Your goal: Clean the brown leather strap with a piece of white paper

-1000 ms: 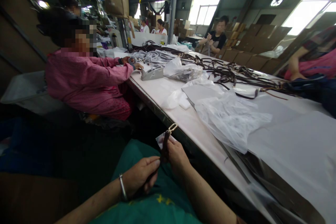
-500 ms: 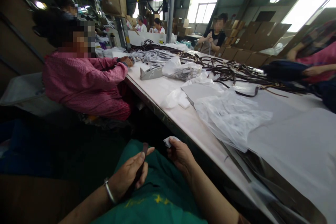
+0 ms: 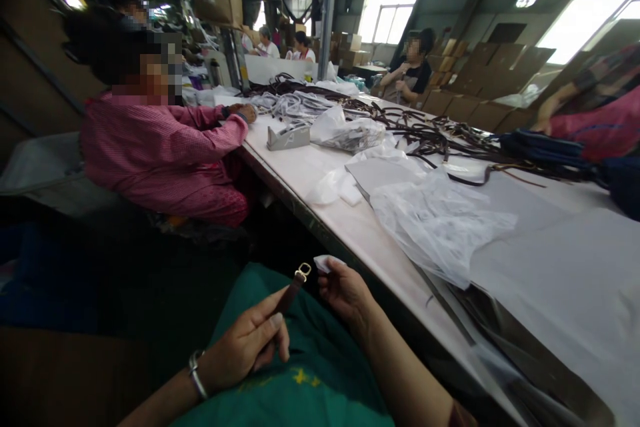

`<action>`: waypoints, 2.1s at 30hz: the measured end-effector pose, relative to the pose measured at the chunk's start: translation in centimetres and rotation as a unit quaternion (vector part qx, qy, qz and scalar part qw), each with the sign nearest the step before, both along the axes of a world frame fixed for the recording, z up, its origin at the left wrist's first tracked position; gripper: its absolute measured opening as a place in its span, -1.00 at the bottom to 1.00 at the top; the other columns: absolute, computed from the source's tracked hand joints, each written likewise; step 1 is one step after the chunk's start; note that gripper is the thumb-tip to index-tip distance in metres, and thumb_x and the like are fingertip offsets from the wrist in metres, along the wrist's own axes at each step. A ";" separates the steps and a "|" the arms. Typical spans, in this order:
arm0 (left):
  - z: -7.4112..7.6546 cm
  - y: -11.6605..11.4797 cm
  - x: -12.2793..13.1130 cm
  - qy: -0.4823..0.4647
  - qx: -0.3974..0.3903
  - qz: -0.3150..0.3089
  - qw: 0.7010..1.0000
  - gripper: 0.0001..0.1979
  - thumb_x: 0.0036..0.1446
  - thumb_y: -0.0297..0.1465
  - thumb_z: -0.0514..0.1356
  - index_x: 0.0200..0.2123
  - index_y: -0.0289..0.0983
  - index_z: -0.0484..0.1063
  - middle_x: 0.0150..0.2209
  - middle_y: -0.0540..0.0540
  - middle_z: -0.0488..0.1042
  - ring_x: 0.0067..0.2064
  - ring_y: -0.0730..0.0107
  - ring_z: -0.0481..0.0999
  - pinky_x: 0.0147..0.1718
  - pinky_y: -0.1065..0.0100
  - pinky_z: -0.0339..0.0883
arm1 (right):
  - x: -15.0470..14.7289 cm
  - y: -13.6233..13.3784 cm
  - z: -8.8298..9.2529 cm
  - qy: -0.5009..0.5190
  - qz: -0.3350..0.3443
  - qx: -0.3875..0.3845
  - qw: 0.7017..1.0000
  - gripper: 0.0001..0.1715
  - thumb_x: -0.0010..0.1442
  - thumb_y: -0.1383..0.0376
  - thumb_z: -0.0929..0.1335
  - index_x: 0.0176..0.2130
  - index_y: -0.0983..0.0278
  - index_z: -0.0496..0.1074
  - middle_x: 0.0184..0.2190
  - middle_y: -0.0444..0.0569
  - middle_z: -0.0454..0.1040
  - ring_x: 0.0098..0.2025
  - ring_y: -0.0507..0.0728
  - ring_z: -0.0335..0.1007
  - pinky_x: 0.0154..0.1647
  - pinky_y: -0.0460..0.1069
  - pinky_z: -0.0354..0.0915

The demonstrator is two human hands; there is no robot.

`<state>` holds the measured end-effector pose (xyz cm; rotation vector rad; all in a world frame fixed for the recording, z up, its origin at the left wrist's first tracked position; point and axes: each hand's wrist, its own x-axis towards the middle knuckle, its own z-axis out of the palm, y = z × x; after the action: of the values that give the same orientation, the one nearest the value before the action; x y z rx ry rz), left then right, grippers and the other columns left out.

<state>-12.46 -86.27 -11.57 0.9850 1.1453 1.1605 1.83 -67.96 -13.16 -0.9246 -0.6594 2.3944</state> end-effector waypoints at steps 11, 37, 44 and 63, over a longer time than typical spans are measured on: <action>-0.1 -0.2 0.0 -0.016 -0.003 -0.032 0.999 -0.30 0.33 -0.14 0.06 0.41 -0.23 -0.10 -0.46 -0.05 0.50 -0.64 0.62 0.13 -0.70 0.55 -0.03 | -0.4 -0.9 0.6 0.038 0.033 0.007 0.999 -0.78 0.17 0.25 0.42 -0.29 0.41 0.52 -0.47 -0.04 0.49 -0.56 -0.06 0.27 -0.54 -0.17 0.28; -0.7 3.2 0.9 0.078 -0.098 0.033 0.992 -0.62 0.26 -0.12 -0.04 -0.24 -0.33 0.32 -0.51 -0.12 0.52 -0.68 0.55 0.25 -0.72 0.51 0.05 | -0.6 -3.9 -1.4 -0.073 0.141 0.238 0.958 -0.56 0.05 0.05 0.52 -0.46 0.38 0.44 -0.62 -0.13 0.32 -0.57 -0.06 0.07 -0.50 -0.06 -0.10; -1.5 1.1 -2.8 0.168 -0.043 -0.031 0.984 -0.56 0.20 -0.10 0.17 0.00 -0.28 0.36 -0.10 -0.20 0.53 -0.13 0.21 0.55 -0.30 0.34 0.44 | -0.1 -1.7 -0.3 -0.122 0.019 0.217 0.968 -0.60 0.01 0.07 0.52 -0.41 0.34 0.44 -0.60 -0.18 0.28 -0.57 -0.06 0.06 -0.53 -0.08 -0.11; -0.8 1.7 -0.8 0.183 -0.103 0.030 0.977 -0.63 0.18 -0.10 0.03 -0.37 -0.29 0.38 -0.56 0.00 0.42 -0.62 0.52 0.28 -0.62 0.46 0.08 | 0.4 -3.1 -2.0 -0.144 0.131 0.335 0.922 -0.42 0.16 -0.10 0.41 -0.57 0.28 0.30 -0.65 -0.17 0.16 -0.54 0.00 -0.03 -0.45 0.02 -0.14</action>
<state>-13.26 -84.54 -12.33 1.0336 1.5651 0.9051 2.24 -71.05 -15.15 -0.9150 -1.6741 1.9983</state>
